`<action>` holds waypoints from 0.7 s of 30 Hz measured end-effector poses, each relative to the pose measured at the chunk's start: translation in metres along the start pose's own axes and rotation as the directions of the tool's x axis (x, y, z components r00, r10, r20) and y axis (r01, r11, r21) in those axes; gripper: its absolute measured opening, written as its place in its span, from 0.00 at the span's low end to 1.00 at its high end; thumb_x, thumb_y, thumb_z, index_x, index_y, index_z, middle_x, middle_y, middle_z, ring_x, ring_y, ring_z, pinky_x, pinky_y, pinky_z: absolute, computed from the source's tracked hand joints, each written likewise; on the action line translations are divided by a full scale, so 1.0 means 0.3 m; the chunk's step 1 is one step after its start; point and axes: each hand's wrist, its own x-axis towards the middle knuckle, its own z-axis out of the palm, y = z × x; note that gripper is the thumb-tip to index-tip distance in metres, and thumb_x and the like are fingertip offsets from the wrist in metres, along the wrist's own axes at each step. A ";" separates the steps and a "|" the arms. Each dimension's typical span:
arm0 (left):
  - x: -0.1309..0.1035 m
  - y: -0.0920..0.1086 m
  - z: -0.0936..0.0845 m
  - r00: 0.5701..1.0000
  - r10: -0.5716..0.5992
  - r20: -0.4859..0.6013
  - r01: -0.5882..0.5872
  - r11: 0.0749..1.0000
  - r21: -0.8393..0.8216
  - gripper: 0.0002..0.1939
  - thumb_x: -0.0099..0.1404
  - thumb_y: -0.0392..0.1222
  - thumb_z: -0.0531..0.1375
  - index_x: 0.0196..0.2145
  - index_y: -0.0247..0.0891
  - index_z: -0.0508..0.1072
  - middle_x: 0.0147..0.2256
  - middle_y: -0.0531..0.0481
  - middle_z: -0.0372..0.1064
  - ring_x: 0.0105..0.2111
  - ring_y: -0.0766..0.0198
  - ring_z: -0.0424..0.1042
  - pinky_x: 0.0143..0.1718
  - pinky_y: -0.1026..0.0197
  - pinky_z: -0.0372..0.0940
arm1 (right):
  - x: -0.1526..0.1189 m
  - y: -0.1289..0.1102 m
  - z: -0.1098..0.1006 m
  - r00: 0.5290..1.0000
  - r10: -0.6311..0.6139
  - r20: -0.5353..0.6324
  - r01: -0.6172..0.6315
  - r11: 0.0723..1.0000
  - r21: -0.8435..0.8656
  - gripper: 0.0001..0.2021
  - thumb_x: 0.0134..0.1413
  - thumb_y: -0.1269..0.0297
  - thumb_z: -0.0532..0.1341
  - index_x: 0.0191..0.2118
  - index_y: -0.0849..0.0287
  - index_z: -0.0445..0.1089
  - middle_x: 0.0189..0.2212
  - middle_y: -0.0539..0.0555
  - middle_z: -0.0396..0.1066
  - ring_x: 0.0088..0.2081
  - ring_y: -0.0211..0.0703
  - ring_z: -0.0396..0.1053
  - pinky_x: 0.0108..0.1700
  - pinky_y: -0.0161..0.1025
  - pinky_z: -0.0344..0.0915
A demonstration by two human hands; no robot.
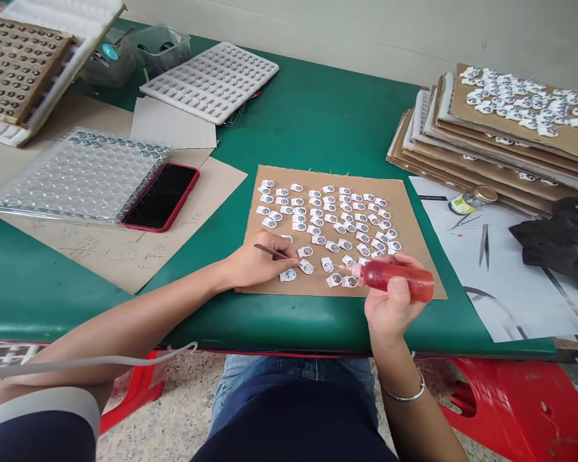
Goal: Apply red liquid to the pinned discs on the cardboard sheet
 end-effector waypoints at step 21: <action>0.003 -0.008 0.017 0.998 0.008 0.066 -0.006 0.999 -0.033 0.09 0.59 0.43 0.60 0.32 0.34 0.77 0.27 0.48 0.74 0.27 0.67 0.70 0.26 0.68 0.62 | -0.023 0.001 0.052 0.961 -0.114 0.252 0.200 0.916 -0.349 0.12 0.43 0.61 0.65 0.35 0.58 0.69 0.30 0.52 0.71 0.32 0.43 0.71 0.34 0.42 0.69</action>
